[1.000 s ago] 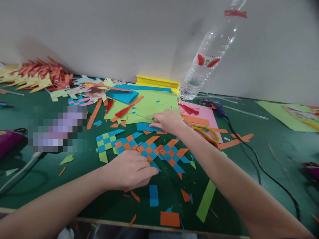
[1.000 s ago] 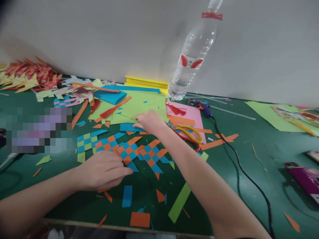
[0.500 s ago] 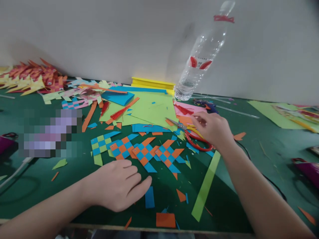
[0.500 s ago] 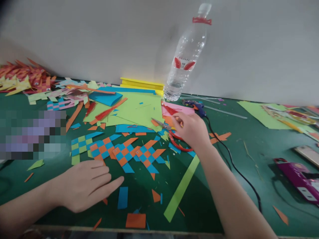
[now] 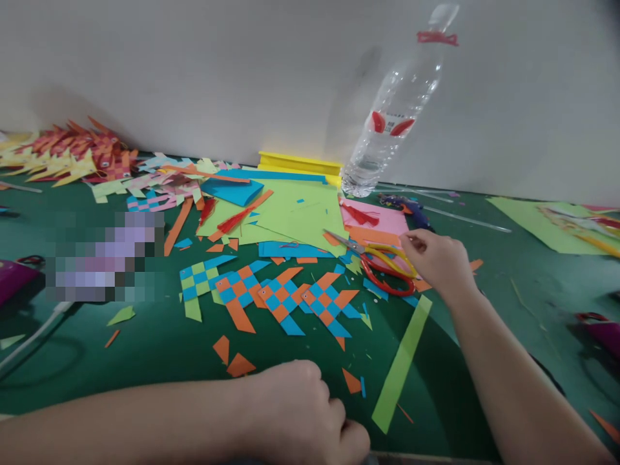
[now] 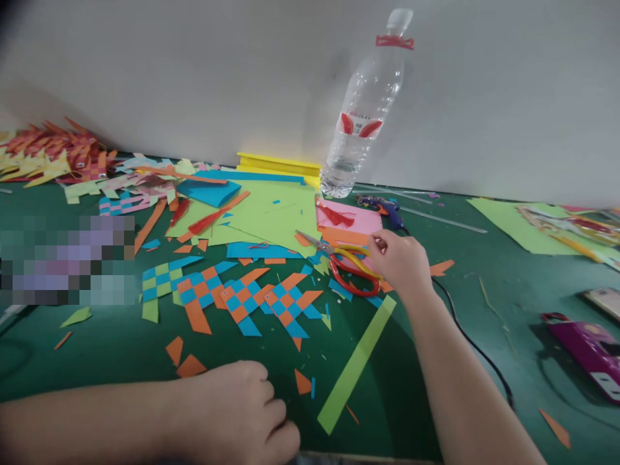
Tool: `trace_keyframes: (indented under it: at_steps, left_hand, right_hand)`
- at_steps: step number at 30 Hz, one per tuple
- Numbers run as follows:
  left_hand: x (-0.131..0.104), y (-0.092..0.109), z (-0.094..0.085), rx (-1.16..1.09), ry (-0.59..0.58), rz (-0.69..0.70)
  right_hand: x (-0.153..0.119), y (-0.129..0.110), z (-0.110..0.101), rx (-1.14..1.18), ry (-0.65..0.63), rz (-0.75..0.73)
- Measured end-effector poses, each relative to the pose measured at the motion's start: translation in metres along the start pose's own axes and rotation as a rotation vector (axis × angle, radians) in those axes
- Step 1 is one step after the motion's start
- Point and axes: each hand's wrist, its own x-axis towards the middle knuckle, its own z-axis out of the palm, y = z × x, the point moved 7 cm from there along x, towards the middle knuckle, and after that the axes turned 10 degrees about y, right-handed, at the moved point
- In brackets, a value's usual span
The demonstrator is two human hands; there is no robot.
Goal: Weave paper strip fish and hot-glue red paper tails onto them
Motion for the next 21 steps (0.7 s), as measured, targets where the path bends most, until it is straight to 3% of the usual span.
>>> trace_keyframes:
  at_steps: [3, 7, 14, 21]
  left_hand:
    - [0.007, 0.004, 0.014, -0.009, -0.063, -0.014]
    - [0.013, 0.002, 0.023, -0.006, -0.133, -0.010]
    - [0.010, -0.008, 0.016, 0.024, 0.073, -0.086]
    - [0.008, -0.011, 0.011, 0.032, 0.139, -0.074]
  right_hand:
    - [0.001, 0.013, -0.001, 0.002, -0.010, 0.047]
    - [0.004, 0.036, -0.005, -0.009, 0.086, 0.162]
    - [0.006, 0.062, -0.007, 0.046, 0.152, 0.268]
    - [0.024, 0.059, 0.004, 0.020, 0.145, 0.269]
